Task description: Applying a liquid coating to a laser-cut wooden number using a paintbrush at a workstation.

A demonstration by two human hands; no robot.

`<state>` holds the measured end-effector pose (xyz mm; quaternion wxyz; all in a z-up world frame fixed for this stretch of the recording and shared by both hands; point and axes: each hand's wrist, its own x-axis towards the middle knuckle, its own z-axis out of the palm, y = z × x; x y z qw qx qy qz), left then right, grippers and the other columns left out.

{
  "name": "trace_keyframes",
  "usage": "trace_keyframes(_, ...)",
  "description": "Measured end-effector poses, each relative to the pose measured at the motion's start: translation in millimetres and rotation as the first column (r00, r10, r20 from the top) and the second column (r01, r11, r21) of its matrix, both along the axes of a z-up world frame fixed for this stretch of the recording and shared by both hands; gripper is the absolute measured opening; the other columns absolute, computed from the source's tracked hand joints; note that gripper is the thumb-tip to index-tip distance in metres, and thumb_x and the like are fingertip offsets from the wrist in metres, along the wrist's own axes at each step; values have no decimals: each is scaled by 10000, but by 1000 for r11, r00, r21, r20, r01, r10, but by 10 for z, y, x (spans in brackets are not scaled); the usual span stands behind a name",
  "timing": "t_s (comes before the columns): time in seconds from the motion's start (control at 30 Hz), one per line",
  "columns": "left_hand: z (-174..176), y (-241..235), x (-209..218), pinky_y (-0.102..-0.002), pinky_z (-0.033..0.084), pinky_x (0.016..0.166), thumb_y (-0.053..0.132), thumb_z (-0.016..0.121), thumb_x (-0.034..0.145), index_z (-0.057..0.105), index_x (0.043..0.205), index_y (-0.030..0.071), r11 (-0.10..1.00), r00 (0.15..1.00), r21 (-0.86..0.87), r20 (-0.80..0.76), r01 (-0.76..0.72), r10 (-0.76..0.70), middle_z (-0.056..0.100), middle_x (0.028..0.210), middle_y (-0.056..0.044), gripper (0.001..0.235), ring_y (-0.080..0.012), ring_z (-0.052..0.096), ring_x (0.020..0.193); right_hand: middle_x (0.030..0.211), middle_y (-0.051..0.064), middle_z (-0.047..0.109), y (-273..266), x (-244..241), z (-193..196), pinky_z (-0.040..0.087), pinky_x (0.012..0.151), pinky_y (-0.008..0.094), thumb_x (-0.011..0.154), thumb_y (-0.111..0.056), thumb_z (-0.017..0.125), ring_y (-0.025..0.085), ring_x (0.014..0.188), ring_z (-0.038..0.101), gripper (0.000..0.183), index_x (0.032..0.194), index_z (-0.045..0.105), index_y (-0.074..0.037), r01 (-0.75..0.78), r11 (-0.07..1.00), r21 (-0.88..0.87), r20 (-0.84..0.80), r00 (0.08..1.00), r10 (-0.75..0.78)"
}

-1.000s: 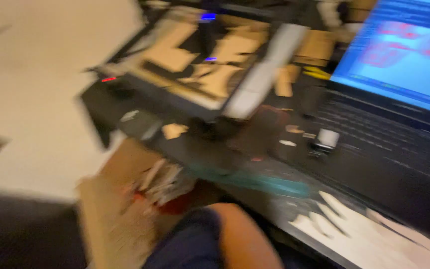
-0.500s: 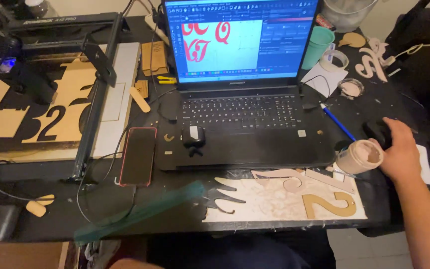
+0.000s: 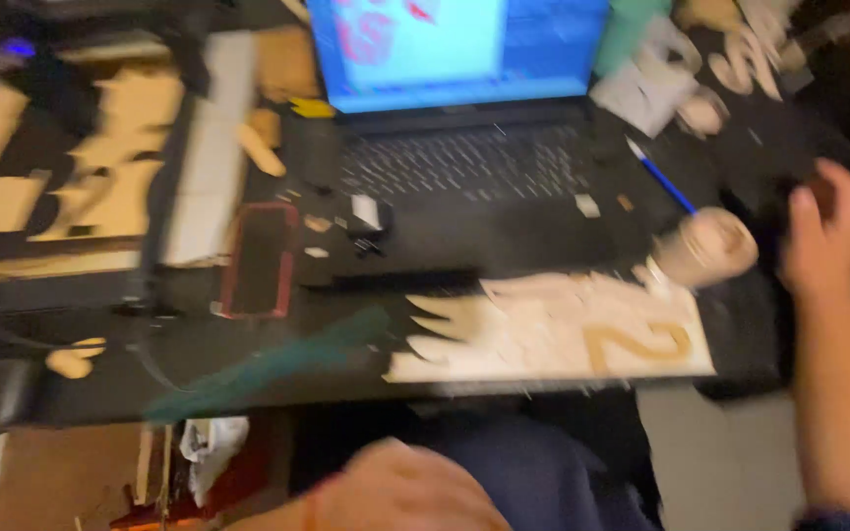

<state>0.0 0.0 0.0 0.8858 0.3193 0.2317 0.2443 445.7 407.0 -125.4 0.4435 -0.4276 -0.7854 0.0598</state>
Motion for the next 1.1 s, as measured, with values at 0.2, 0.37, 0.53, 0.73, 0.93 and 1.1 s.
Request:
trace_keyframes(0.2, 106, 131, 127, -358, 612, 769, 232, 477, 1009, 666, 1019, 47, -153, 676, 980, 28, 126, 736, 731, 964, -50, 264, -218, 744, 840, 1254, -26, 598, 363, 434, -212, 433, 815, 193, 979, -663, 514, 71, 1060, 566, 540, 1285, 558, -221, -189, 908, -374, -557, 828, -57)
trace_keyframes(0.37, 0, 182, 266, -357, 579, 725, 149, 568, 957, 662, 983, 26, -118, 583, 954, -68, 275, 809, 728, 931, -81, 157, -224, 709, 767, 942, -23, 627, 399, 627, -153, 491, 868, 250, 1008, -307, 669, 89, 883, 582, 137, 1030, 653, -172, -223, 919, -324, -827, 538, -161)
trace_keyframes(0.53, -117, 274, 440, -354, 557, 692, 156, 637, 937, 676, 999, 48, -112, 547, 946, -76, 303, 834, 717, 894, -64, 130, -210, 681, 722, 1256, 153, 500, -438, 587, 225, 364, 1079, 420, 1125, -255, 407, 271, 1190, 451, 309, 1335, 502, -49, -212, 975, -65, -459, 874, 160)
trace_keyframes(0.73, -283, 571, 701, -373, 465, 612, 202, 664, 937, 685, 1029, 93, -27, 494, 911, -198, 412, 846, 674, 819, -53, 145, -234, 614, 648, 1066, 248, 703, -1461, 266, 520, 521, 912, 452, 1112, 47, 641, 353, 1001, 656, 106, 1111, 726, 112, -97, 991, 88, 40, 995, 94)
trace_keyframes(0.93, -514, 1096, 1039, -434, 450, 601, 280, 652, 931, 683, 1009, 122, -27, 443, 852, -245, 523, 862, 594, 764, -63, 180, -297, 582, 681, 1133, 156, 702, -1558, -128, 467, 480, 946, 427, 1034, -86, 694, 329, 1055, 619, 156, 1154, 740, 3, -94, 994, -61, 415, 903, 110)
trace_keyframes(1.1, -699, 1381, 1176, -438, 491, 651, 285, 707, 824, 695, 1005, 78, -79, 407, 871, -145, 485, 902, 608, 806, -103, 275, -339, 629, 740, 1056, 126, 678, -1351, -128, 172, 513, 883, 433, 973, -136, 758, 335, 993, 631, 215, 1171, 741, -52, -47, 999, -27, 482, 875, 54)
